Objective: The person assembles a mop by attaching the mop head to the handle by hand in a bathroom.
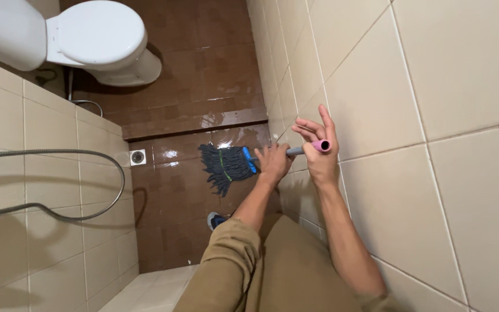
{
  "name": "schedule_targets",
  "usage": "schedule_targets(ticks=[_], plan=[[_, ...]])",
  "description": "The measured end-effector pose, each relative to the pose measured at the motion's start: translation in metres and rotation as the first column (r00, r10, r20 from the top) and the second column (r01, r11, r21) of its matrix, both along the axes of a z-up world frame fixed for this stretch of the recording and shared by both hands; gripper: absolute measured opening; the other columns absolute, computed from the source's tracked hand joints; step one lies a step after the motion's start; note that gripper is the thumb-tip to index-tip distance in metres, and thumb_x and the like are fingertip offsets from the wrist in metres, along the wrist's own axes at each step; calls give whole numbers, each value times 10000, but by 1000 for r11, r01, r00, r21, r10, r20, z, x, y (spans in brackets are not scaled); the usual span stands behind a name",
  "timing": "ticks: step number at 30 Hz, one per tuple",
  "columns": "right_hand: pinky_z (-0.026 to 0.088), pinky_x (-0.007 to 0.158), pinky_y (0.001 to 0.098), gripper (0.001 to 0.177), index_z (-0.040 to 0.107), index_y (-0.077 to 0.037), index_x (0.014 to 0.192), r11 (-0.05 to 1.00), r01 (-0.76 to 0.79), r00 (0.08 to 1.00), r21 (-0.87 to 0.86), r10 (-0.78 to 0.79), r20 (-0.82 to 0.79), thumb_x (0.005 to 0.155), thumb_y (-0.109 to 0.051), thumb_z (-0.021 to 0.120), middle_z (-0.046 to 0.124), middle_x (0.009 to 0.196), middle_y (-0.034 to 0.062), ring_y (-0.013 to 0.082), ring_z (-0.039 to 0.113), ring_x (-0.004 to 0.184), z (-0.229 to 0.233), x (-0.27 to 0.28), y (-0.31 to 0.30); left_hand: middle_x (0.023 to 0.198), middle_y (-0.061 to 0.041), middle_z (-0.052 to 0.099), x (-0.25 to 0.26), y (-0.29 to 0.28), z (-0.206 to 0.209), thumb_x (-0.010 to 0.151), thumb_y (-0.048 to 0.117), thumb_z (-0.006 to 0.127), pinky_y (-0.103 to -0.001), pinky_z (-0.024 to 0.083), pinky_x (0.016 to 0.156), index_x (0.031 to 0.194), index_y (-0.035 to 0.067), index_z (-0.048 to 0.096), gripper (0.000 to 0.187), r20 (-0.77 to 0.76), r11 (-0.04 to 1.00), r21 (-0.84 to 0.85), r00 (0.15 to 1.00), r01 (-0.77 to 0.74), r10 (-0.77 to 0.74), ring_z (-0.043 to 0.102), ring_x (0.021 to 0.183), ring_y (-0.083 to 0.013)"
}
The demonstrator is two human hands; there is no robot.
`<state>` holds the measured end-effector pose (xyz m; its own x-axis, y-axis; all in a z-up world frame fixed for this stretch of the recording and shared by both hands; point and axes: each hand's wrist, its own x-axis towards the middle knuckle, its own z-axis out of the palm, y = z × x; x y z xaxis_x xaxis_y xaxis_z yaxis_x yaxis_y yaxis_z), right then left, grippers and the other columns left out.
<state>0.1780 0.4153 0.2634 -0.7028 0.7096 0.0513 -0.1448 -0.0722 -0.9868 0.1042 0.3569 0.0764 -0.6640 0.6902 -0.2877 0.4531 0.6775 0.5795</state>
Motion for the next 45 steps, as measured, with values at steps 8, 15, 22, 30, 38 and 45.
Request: schedule_targets(ticks=[8,15,22,30,38,45], plan=[[472,1204,425,996,204,-78,1670,998,-59,993,-32,55,-103,720,149,402,611,1420,249,338,622,1340,-7,-7,23,1407,-215,545,-2,14,11,935,439,650,-805,27,1123,1188,238,695,326,-84,999,-26,996,-38,36,352,1419,-509],[477,1190,426,960,282,-100,1655,981,-140,986,-132,126,-105,751,192,411,545,1542,237,344,595,1397,-12,-11,43,1492,-233,475,0,14,7,944,419,630,-816,-39,1110,1210,210,681,342,-133,995,-54,988,-82,75,273,1459,-532],[464,1201,493,891,410,-161,1604,936,-318,934,-152,282,-219,793,205,453,505,1572,239,383,586,1370,-40,-14,44,1540,-191,456,-8,-10,2,968,393,615,-803,-36,1136,1226,219,680,318,-111,989,-121,991,-87,73,267,1486,-503],[421,1229,524,859,438,-147,1581,902,-371,920,-219,324,-222,788,183,465,480,1588,241,405,551,1415,-66,-19,26,1536,-173,441,-14,-44,-14,971,339,607,-798,-42,1137,1322,244,643,366,-70,972,-196,990,-130,119,247,1498,-503],[379,1259,520,766,472,-102,1532,858,-462,881,-225,415,-228,823,182,518,470,1593,219,406,505,1447,-87,-39,-21,1594,-150,389,-24,-93,-71,1001,208,501,-805,-65,1128,1409,269,550,416,-60,910,-338,971,-240,233,236,1508,-470],[414,1247,493,712,490,-62,1522,820,-535,841,-203,496,-214,851,169,538,495,1576,217,390,518,1441,-95,-60,-68,1555,-142,432,-34,-150,-83,952,194,524,-806,-52,1107,1420,239,513,471,-198,895,-328,948,-303,249,248,1490,-480]])
